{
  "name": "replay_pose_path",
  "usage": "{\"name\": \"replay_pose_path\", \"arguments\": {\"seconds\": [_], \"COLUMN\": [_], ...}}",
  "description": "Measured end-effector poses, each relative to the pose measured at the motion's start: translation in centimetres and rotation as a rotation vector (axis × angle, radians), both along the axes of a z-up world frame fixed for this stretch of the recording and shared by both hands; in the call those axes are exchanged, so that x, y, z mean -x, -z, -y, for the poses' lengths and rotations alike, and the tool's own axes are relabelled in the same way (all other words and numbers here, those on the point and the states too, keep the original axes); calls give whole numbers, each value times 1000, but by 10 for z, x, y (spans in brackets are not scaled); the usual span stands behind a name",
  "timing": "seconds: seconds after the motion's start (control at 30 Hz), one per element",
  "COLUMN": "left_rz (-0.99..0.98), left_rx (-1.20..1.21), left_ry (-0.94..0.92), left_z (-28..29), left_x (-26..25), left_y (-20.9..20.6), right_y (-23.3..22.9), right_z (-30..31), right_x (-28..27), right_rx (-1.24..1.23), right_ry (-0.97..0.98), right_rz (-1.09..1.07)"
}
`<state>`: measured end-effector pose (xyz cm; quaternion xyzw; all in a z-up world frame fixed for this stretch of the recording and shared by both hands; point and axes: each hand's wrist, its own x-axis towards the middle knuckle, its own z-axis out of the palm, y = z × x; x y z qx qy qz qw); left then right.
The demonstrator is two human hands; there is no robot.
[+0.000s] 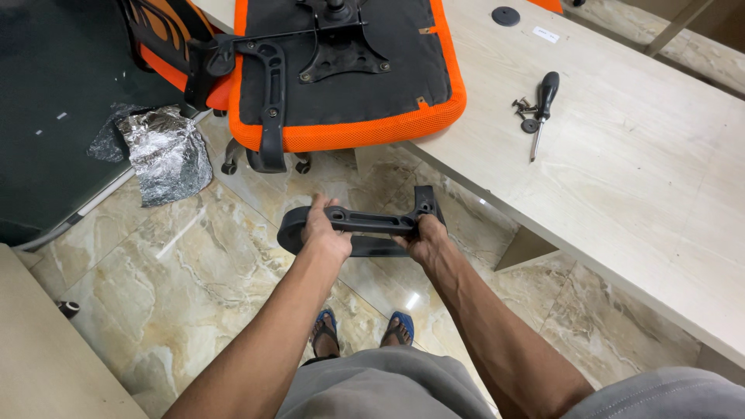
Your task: The person assembles an office chair by inserting and tightening screws into the underside of the seat using a screwdriver. They then attach the armrests to the chair frame and secure them with screws.
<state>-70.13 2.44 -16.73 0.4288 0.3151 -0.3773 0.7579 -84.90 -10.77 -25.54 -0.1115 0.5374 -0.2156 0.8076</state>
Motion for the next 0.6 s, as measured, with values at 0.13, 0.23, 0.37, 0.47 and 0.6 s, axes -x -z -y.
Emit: {"name": "replay_pose_path", "arguments": {"seconds": [0.13, 0.23, 0.37, 0.47, 0.6], "left_rz": [4, 35, 100, 197, 220], "left_rx": [-15, -31, 13, 108, 144], "left_ry": [118, 116, 12, -70, -193], "left_z": [-7, -23, -51, -73, -110], "left_x": [-18, -28, -49, -70, -112], "left_y": [17, 21, 25, 32, 35], "right_y": [-6, -11, -13, -20, -53], "right_z": [-5, -22, -53, -87, -150], "right_x": [-9, -18, -51, -87, -137], "right_rx": [-20, -43, -76, -149, -171], "right_ry": [2, 27, 0, 1, -234], "right_rz": [-28, -58, -65, 63, 204]}}
